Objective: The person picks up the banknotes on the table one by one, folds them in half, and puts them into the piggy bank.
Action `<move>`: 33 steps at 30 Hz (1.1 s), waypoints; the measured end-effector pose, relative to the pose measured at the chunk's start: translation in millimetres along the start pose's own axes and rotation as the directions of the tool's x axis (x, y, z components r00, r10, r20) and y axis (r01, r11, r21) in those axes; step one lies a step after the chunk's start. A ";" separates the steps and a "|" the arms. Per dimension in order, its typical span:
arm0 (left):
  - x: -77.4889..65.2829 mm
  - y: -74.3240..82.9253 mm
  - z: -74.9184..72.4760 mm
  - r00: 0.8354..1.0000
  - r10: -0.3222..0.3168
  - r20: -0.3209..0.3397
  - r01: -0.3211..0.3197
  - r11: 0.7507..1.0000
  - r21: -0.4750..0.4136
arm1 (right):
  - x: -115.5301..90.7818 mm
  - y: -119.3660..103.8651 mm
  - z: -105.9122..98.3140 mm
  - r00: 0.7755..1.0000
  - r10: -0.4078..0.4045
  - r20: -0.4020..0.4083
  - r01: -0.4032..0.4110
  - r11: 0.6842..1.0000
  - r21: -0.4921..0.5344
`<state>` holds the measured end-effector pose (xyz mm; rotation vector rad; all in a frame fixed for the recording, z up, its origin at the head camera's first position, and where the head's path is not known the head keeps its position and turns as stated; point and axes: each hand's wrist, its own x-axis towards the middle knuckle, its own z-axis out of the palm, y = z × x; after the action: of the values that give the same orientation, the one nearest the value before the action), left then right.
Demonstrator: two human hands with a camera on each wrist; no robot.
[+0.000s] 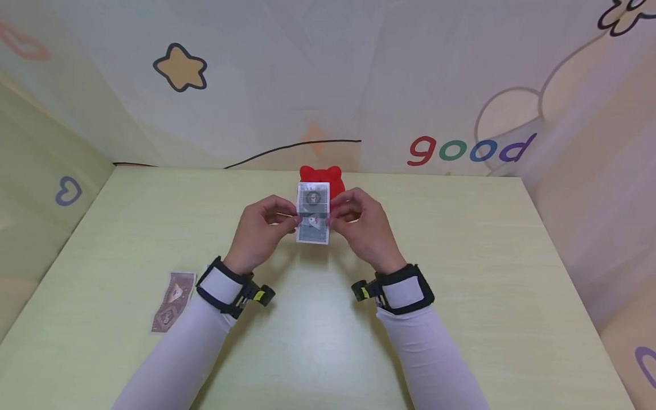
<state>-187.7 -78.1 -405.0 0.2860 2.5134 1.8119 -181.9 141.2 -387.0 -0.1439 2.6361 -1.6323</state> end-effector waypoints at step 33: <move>-2.5 0.1 1.2 0.991 0.122 -0.056 -0.117 0.989 0.088 | -1.2 -0.9 0.7 0.996 -0.076 -0.046 0.073 0.995 -0.069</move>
<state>-185.1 -77.4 -405.4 0.3983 2.6739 1.7833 -180.6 140.3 -386.6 -0.2099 2.7551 -1.5886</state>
